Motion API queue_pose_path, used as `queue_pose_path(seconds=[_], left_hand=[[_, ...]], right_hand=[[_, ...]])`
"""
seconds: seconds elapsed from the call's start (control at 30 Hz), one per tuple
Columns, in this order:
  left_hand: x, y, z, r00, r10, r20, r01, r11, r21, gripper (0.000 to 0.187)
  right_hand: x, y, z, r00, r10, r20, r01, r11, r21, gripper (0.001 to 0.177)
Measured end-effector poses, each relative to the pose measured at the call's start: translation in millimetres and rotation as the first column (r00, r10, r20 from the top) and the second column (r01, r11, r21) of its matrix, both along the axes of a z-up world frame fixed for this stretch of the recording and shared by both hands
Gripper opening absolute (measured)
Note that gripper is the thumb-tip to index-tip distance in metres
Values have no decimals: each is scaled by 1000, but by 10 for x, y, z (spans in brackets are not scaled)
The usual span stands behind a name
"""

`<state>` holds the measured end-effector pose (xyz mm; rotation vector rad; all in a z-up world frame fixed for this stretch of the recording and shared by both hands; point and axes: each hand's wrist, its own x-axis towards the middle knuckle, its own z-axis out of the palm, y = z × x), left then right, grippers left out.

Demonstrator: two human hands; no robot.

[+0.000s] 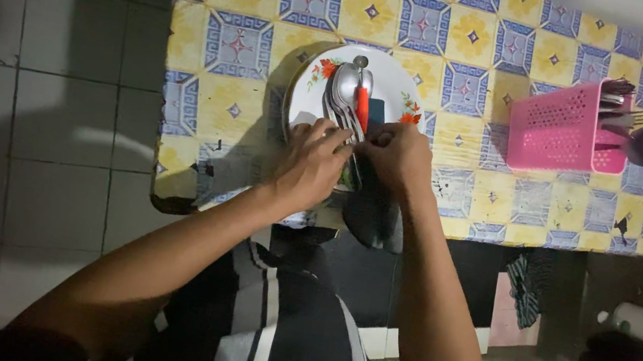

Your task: The person wipes several spoons, forks, and a knife with a cloth, placing most of the utensils into a pink container and some onto a plate.

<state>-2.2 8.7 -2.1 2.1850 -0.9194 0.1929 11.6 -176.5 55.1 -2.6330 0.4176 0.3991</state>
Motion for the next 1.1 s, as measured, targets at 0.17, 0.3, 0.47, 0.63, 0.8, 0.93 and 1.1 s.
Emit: queue_pose_path(seconds=[0.17, 0.3, 0.47, 0.63, 0.8, 0.93, 1.1], left_hand=[[36, -6, -28, 1000, -15, -4, 15, 1000, 14, 32], [41, -42, -133, 999, -1, 41, 0, 1000, 23, 28], [55, -6, 25, 1000, -16, 15, 15, 1000, 23, 29], [44, -1, 128, 1000, 15, 14, -14, 999, -30, 27], [-54, -197, 424, 933, -28, -358, -115, 921, -373, 33], [-142, -596, 246, 495, -476, -727, -233, 733, -639, 32], [-308, -797, 213, 398, -558, -728, -363, 633, -684, 29]], right_hand=[[0, -185, -195, 997, -1, 71, -7, 993, 115, 26], [30, -216, -163, 995, -77, -66, 92, 958, 271, 21], [43, -268, -81, 996, -22, -91, 51, 944, 325, 22], [-95, -400, 12, 998, 47, -32, -31, 927, 374, 18], [-516, -317, 606, 981, -158, -115, 195, 750, 632, 11], [-855, -267, 712, 945, -220, -240, 321, 752, 576, 12], [-1258, -387, 670, 964, -252, 86, 153, 789, 595, 17]])
